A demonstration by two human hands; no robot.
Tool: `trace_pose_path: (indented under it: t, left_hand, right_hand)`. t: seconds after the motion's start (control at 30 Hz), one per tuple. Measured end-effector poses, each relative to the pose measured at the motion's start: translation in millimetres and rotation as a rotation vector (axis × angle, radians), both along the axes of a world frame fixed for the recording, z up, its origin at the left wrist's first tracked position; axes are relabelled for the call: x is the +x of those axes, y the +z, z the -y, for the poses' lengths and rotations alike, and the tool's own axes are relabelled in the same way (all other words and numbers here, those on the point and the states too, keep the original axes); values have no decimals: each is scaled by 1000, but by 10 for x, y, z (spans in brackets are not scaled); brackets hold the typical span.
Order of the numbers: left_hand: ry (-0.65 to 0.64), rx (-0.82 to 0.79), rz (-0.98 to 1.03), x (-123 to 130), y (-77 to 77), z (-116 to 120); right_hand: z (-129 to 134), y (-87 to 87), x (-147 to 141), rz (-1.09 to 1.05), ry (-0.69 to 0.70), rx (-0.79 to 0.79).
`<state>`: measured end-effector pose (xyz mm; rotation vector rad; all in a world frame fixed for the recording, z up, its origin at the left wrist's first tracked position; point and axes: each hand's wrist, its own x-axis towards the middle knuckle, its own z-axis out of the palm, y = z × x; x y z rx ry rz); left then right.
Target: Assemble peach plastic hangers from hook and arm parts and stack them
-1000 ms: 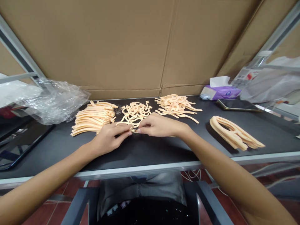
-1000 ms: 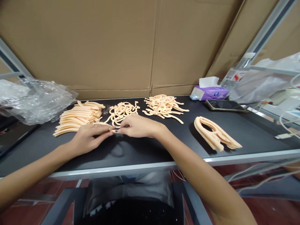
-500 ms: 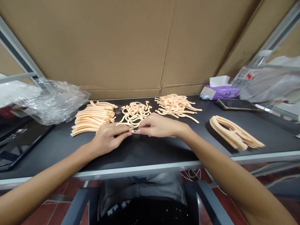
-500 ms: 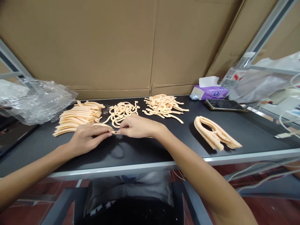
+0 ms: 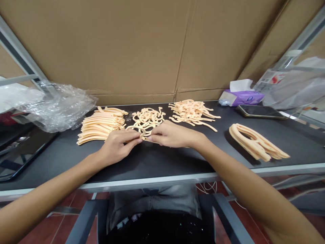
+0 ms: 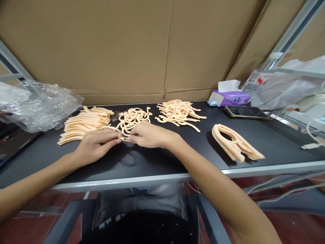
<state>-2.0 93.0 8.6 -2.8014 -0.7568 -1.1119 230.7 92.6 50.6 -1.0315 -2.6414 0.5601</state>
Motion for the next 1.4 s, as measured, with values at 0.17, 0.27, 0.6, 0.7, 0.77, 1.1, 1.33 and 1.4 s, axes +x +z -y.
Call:
trace_pose_path:
  t: [0.17,0.27,0.6,0.7,0.77,1.1,1.33,1.4]
  left_hand:
    - [-4,-17,22,3,5,0]
    - [-12,-17,37,-6,1,6]
    - [-4,113,68,-13,-50,35]
    - [-28,123,47,-21,-52,46]
    - [-50,131,34,-27,-51,48]
    - [-137,-14,58,0,26,30]
    - [-159,-123,90,3,39,59]
    - [-172,-151,97,-4,34,60]
  right_hand:
    - [16,-29,-17,3,13,68]
    - [29,-40,-33,14,20,65]
    - [43,-57,-36,23,24,80]
    - [55,-66,-44,27,30,100]
    - [60,-68,-46,30,36,98]
    - [85,-42,-12,176,-29,193]
    - [123,-28,-48,270,-22,235]
    - [137,-17,-52,286,-19,227]
